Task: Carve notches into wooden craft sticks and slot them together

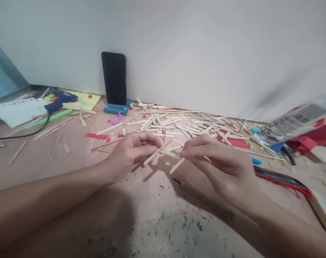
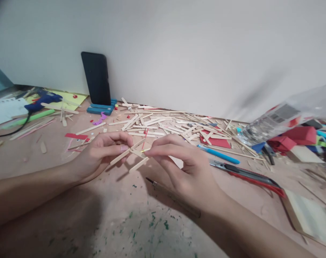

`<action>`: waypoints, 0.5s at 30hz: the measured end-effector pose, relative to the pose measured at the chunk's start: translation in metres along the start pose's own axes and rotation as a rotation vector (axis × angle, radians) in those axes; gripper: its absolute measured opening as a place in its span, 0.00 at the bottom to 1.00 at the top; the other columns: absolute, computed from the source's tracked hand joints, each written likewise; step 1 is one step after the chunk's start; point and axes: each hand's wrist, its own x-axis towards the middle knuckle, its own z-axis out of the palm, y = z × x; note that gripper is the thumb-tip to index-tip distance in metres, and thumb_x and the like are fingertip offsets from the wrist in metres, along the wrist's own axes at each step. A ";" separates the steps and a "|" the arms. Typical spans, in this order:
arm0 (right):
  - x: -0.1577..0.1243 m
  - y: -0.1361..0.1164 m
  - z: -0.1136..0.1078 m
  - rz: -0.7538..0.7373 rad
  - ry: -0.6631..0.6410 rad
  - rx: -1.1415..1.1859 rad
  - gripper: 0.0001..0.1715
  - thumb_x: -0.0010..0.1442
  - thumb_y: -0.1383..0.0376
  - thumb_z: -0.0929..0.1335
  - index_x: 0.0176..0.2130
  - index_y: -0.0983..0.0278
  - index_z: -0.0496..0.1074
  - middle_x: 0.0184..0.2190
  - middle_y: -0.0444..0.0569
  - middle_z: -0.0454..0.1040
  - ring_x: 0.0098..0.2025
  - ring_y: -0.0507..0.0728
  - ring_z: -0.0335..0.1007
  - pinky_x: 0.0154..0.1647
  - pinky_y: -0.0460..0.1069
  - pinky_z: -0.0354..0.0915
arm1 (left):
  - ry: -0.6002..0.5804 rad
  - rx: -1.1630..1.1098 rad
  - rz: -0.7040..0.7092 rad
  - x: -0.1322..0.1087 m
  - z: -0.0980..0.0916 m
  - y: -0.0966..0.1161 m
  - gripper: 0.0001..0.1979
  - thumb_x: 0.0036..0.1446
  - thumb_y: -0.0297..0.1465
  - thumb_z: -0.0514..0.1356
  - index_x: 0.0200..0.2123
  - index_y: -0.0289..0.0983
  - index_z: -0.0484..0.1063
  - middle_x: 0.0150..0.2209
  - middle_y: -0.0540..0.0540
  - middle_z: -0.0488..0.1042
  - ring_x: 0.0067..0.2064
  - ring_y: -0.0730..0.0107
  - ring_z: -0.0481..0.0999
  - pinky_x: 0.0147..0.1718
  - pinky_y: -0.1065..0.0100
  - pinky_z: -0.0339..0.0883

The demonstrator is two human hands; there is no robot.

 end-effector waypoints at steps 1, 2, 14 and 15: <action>0.000 0.000 0.000 0.002 -0.001 0.003 0.16 0.70 0.74 0.69 0.44 0.53 0.82 0.40 0.42 0.81 0.43 0.52 0.77 0.45 0.48 0.70 | -0.003 0.007 -0.002 0.000 0.000 0.000 0.02 0.60 0.27 0.67 0.37 0.35 0.79 0.29 0.52 0.75 0.25 0.81 0.72 0.24 0.78 0.62; 0.000 0.000 0.001 0.002 0.001 0.004 0.16 0.70 0.74 0.70 0.44 0.53 0.82 0.40 0.41 0.81 0.43 0.51 0.77 0.45 0.48 0.70 | -0.008 0.011 -0.006 0.000 -0.001 -0.001 0.02 0.60 0.27 0.67 0.37 0.35 0.79 0.29 0.52 0.76 0.25 0.81 0.72 0.23 0.78 0.61; 0.000 0.000 0.003 0.047 0.049 0.018 0.16 0.69 0.74 0.70 0.43 0.52 0.82 0.40 0.40 0.81 0.43 0.51 0.77 0.46 0.48 0.70 | 0.027 0.028 0.010 -0.001 -0.003 -0.005 0.04 0.60 0.29 0.69 0.39 0.37 0.78 0.32 0.51 0.75 0.27 0.80 0.72 0.25 0.77 0.65; 0.000 0.001 0.004 0.070 0.056 0.024 0.16 0.69 0.73 0.70 0.43 0.52 0.83 0.39 0.40 0.82 0.43 0.51 0.77 0.45 0.48 0.70 | 0.028 0.023 0.030 0.000 -0.003 -0.006 0.04 0.61 0.29 0.69 0.39 0.37 0.78 0.33 0.51 0.76 0.28 0.78 0.74 0.27 0.76 0.67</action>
